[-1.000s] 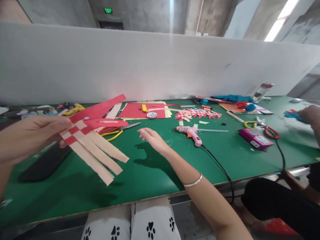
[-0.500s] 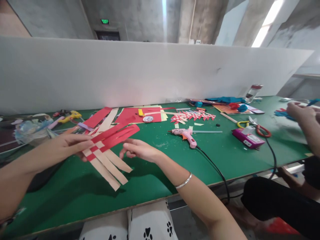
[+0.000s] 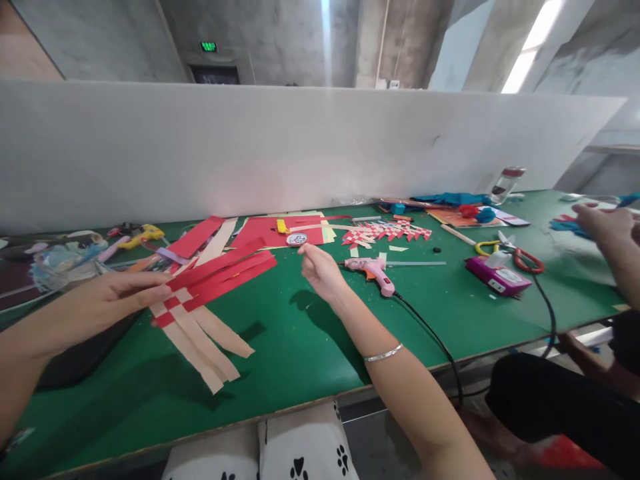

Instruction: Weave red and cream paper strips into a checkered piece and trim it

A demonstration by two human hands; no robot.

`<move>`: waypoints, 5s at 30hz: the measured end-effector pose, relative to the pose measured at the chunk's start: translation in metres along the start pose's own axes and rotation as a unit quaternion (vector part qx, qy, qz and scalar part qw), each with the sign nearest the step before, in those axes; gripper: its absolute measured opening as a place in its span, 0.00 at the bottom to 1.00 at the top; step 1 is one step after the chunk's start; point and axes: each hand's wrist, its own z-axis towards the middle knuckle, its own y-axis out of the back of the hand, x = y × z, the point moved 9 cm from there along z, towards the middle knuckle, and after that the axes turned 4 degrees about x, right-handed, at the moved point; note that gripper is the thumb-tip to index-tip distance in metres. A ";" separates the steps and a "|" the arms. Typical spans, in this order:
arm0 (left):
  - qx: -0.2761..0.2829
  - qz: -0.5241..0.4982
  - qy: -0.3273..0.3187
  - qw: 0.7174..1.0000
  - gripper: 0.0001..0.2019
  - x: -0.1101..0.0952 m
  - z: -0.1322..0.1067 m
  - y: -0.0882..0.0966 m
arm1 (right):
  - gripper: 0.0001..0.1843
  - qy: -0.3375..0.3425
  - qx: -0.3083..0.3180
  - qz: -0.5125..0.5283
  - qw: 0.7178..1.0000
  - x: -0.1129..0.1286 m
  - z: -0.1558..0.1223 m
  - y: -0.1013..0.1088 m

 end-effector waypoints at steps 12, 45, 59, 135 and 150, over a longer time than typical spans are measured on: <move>-0.001 -0.024 0.033 0.999 0.17 0.022 -0.022 0.009 | 0.08 -0.033 0.018 0.014 0.999 -0.009 0.000 -0.001; -0.065 0.342 -0.376 0.859 0.18 -0.028 -0.017 -0.096 | 0.16 0.164 0.225 -0.833 0.477 -0.020 -0.039 -0.084; -0.024 0.296 -0.250 0.922 0.21 -0.013 -0.023 -0.119 | 0.18 0.089 0.307 -0.700 0.638 -0.016 -0.082 -0.079; -0.048 -0.063 0.097 0.992 0.27 0.041 -0.024 -0.110 | 0.22 0.118 -0.138 -0.800 0.573 0.006 -0.137 -0.028; -0.038 -0.049 0.089 0.994 0.25 0.038 -0.022 -0.113 | 0.20 0.144 -0.114 -0.835 0.519 -0.002 -0.136 -0.040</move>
